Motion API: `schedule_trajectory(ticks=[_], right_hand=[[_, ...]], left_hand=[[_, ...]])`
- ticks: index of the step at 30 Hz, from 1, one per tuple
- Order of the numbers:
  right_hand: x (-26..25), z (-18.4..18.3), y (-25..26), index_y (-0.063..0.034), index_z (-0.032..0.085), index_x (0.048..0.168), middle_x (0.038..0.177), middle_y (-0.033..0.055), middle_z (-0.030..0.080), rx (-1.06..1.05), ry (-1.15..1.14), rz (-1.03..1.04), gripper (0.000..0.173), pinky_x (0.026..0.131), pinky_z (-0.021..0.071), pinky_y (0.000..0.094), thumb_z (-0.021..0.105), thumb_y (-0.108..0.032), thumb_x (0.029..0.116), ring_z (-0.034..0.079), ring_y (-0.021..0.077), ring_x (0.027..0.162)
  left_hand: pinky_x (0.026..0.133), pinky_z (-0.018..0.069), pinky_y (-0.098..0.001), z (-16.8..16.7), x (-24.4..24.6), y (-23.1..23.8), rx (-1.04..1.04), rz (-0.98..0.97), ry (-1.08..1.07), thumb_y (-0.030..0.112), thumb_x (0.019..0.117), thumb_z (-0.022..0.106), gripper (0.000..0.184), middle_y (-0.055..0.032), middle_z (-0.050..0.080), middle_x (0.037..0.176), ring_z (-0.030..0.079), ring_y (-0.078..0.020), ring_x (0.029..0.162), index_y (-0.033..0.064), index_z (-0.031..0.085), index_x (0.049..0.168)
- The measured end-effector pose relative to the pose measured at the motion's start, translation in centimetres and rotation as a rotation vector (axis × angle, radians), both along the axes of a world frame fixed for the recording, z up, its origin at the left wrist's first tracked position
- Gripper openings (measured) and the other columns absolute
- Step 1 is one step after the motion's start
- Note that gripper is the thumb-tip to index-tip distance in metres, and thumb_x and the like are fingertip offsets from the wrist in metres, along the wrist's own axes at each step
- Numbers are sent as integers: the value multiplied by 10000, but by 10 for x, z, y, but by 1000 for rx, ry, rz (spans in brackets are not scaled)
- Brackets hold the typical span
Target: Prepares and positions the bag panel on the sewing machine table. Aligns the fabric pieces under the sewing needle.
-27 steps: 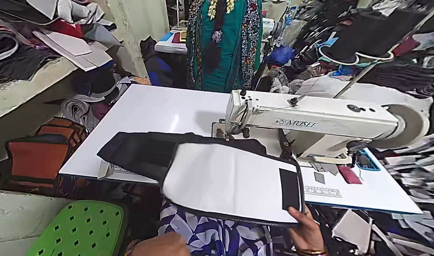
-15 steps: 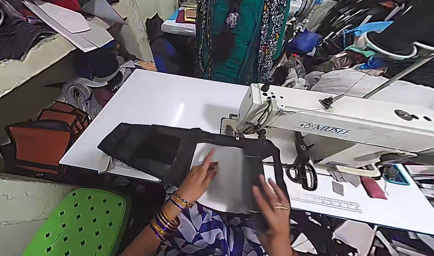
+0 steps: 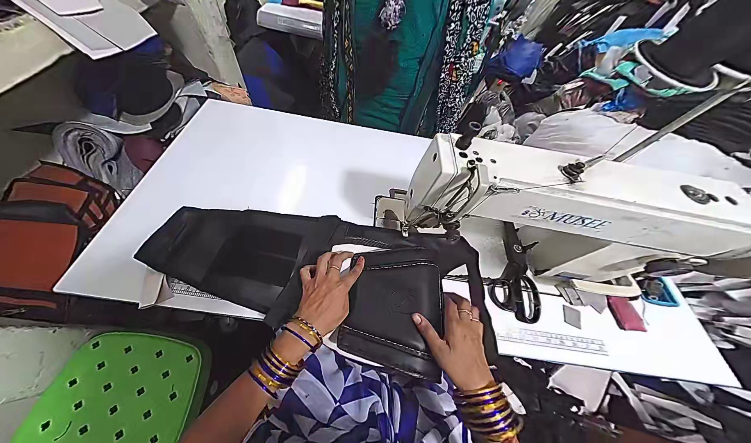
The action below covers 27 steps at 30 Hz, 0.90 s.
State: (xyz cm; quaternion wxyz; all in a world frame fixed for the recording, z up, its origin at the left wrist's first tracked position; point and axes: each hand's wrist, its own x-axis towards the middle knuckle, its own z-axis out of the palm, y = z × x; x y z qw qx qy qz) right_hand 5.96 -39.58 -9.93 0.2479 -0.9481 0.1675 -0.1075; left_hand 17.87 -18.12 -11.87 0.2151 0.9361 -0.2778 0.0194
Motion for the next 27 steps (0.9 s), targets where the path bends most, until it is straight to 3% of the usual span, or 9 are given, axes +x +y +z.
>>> schedule_trajectory(ticks=[3, 4, 6, 9, 12, 14, 16, 20, 27], right_hand=[[5, 5, 16, 43, 253, 1563, 1400, 220, 568, 588, 6, -56, 1067, 1018, 503, 327, 725, -513, 784, 612, 167, 1223], [7, 2, 17, 16, 197, 1596, 1442, 210, 534, 740, -62, -61, 1081, 1011, 495, 248, 765, -371, 761, 598, 101, 1225], [7, -6, 7, 42, 209, 1588, 1476, 183, 507, 927, -202, -37, 1026, 982, 499, 150, 760, -137, 742, 598, 15, 1205], [-8, -6, -34, 91, 244, 1564, 1506, 166, 491, 878, -304, -53, 985, 993, 483, 128, 731, -78, 724, 582, -28, 1213], [-24, -6, -81, 90, 255, 1559, 1467, 152, 527, 805, -321, -136, 961, 964, 503, 130, 713, -68, 729, 604, -31, 1177], [-26, -6, -96, 92, 261, 1554, 1445, 137, 550, 797, -301, -131, 948, 958, 506, 123, 702, -70, 731, 615, -37, 1160], [-26, -5, -97, 94, 252, 1555, 1440, 127, 550, 803, -298, -118, 949, 955, 505, 117, 696, -69, 733, 616, -43, 1152], [-27, -5, -101, 91, 253, 1558, 1447, 116, 555, 814, -331, -122, 957, 955, 516, 128, 691, -57, 720, 621, -33, 1160], [-25, -6, -107, 121, 244, 1544, 1450, 103, 553, 809, -335, -132, 959, 969, 506, 119, 695, -87, 723, 611, -51, 1167]], left_hand=[[913, 387, -674, -10, 1, 3, -65, 14, -61, 28, 951, 477, 575, -122, 592, 1449, 516, -470, 1307, 290, 601, 1447], [913, 384, -682, -10, 1, 4, -81, 19, -49, 51, 969, 471, 555, -133, 584, 1457, 514, -483, 1305, 292, 594, 1454], [924, 361, -690, -11, 2, 7, -110, 23, -10, 192, 1000, 477, 497, -154, 535, 1503, 470, -498, 1336, 292, 568, 1479], [968, 329, -700, -6, 5, 12, -77, 36, 75, 521, 934, 602, 666, -138, 462, 1570, 393, -477, 1408, 223, 514, 1523], [1040, 243, -761, 18, 3, 4, 17, 2, 191, 432, 922, 704, 721, -141, 357, 1641, 241, -500, 1500, 213, 454, 1562], [1087, 194, -802, 27, 7, -15, 13, -94, 160, 320, 976, 658, 598, -129, 369, 1640, 208, -479, 1532, 191, 494, 1536], [1147, 168, -757, 25, 22, -38, 1, -244, 142, 270, 1026, 587, 517, -107, 372, 1643, 205, -403, 1558, 153, 506, 1524], [1202, 145, -649, 8, 55, -72, 111, -413, 225, 330, 1093, 440, 521, -48, 294, 1685, 167, -302, 1581, 173, 396, 1588], [1176, 169, -635, 6, 52, -74, 211, -382, 250, 388, 1109, 347, 555, 30, 197, 1717, 109, -300, 1589, 209, 290, 1632]])
